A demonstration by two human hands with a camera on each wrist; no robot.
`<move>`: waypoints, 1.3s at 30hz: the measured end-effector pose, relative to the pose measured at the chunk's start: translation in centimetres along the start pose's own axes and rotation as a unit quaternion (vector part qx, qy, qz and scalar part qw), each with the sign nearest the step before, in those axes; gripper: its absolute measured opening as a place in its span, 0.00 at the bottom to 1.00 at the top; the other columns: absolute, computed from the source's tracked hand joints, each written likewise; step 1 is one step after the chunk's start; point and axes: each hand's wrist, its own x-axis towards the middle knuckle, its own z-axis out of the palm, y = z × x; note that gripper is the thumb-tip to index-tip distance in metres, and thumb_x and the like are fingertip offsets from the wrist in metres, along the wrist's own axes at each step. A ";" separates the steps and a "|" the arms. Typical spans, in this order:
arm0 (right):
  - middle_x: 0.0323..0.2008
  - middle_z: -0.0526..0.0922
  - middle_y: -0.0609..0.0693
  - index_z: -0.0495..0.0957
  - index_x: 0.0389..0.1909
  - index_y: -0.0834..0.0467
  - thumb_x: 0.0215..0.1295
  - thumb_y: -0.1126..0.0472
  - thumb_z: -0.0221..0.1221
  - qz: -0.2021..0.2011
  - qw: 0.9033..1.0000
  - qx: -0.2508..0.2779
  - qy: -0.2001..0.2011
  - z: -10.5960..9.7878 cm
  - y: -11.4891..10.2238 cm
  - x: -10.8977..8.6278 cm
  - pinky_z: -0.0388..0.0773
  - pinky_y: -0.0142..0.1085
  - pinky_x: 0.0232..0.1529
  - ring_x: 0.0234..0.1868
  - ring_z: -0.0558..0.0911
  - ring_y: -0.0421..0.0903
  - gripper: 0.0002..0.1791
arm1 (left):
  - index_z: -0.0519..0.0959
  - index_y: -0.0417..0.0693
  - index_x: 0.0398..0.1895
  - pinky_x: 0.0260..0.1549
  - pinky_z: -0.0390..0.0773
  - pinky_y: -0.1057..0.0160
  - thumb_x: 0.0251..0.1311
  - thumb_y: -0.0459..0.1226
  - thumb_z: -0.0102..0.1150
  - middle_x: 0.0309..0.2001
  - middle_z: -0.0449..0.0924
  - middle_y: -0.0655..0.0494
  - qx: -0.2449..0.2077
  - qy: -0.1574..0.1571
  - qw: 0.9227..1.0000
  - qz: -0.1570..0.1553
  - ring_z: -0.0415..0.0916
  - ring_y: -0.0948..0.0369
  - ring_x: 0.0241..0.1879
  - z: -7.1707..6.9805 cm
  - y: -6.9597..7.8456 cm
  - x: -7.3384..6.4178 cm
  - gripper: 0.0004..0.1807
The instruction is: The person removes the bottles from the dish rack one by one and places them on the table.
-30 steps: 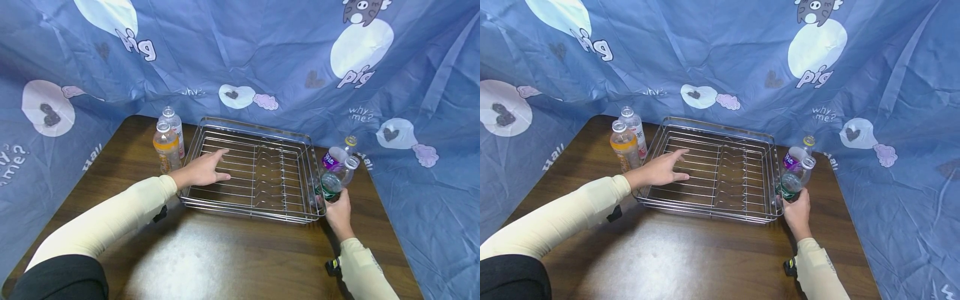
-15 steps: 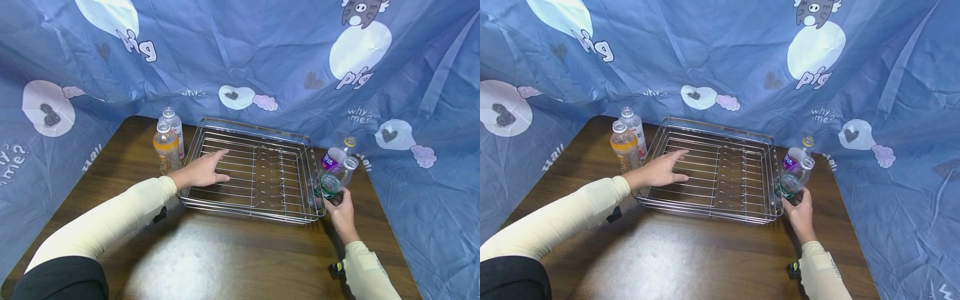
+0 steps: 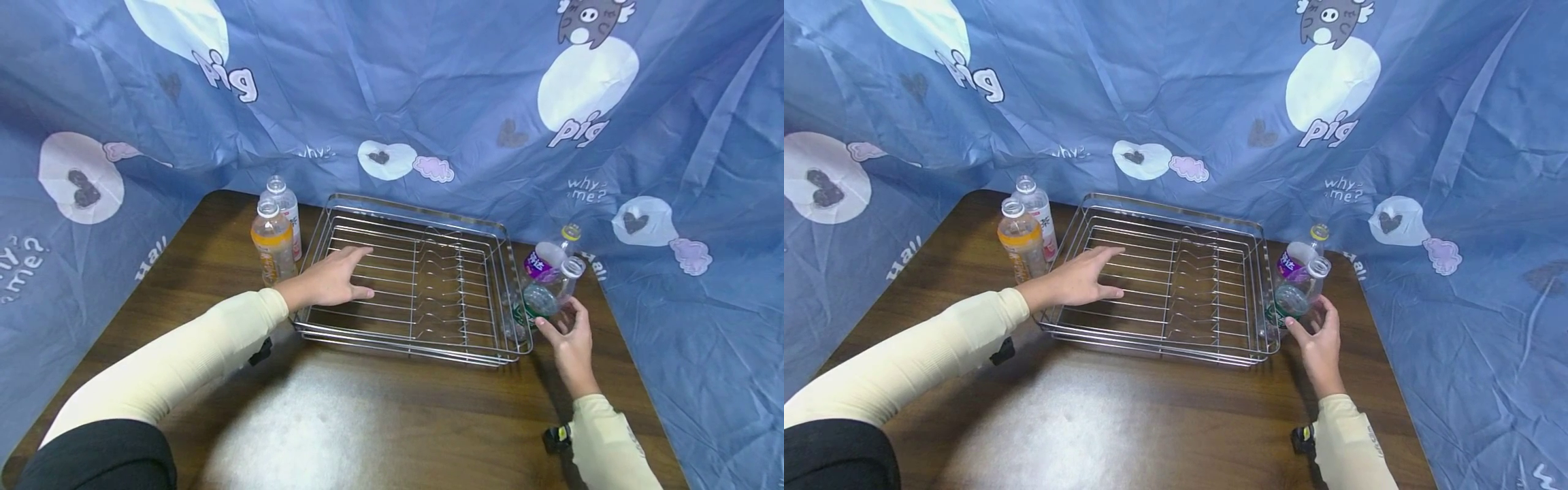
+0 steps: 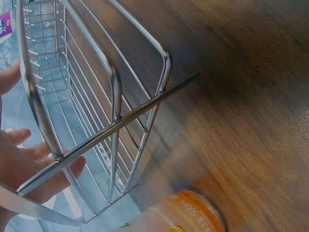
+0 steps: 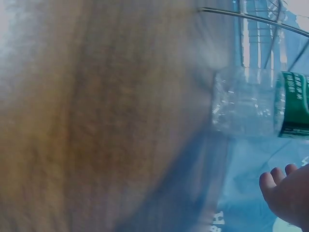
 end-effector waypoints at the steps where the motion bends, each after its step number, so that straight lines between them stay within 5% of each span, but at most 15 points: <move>1: 0.67 0.64 0.59 0.55 0.74 0.66 0.63 0.73 0.63 -0.002 1.000 0.004 0.003 -0.1 -0.2 0.0 0.59 0.52 0.73 0.71 0.64 0.57 0.41 | 0.56 0.48 0.79 0.69 0.62 0.41 0.59 0.58 0.67 0.74 0.60 0.41 0.001 0.000 1.000 0.001 0.59 0.42 0.72 0.0 0.0 0.0 0.51; 8: 0.68 0.65 0.57 0.56 0.75 0.62 0.63 0.72 0.64 -0.033 0.999 -0.003 0.011 -1.1 -1.4 0.5 0.60 0.48 0.73 0.70 0.65 0.51 0.42 | 0.55 0.48 0.79 0.69 0.62 0.41 0.59 0.58 0.67 0.75 0.59 0.41 0.002 -0.009 1.000 -0.001 0.59 0.41 0.72 -0.1 0.2 -0.1 0.51; 26: 0.68 0.65 0.59 0.55 0.76 0.62 0.63 0.73 0.63 -0.037 0.999 0.006 0.012 -1.8 -2.3 1.1 0.59 0.50 0.73 0.71 0.64 0.55 0.42 | 0.54 0.52 0.80 0.68 0.62 0.37 0.59 0.61 0.65 0.75 0.58 0.42 0.009 -0.025 1.000 -0.005 0.57 0.41 0.73 0.2 0.8 0.4 0.52; 39: 0.68 0.66 0.62 0.57 0.75 0.64 0.60 0.77 0.62 -0.077 0.997 0.018 0.016 -1.9 -4.4 1.6 0.59 0.47 0.74 0.70 0.66 0.55 0.42 | 0.53 0.52 0.80 0.67 0.62 0.37 0.59 0.61 0.64 0.76 0.56 0.42 0.013 -0.028 0.999 -0.012 0.56 0.41 0.73 0.0 0.5 0.2 0.52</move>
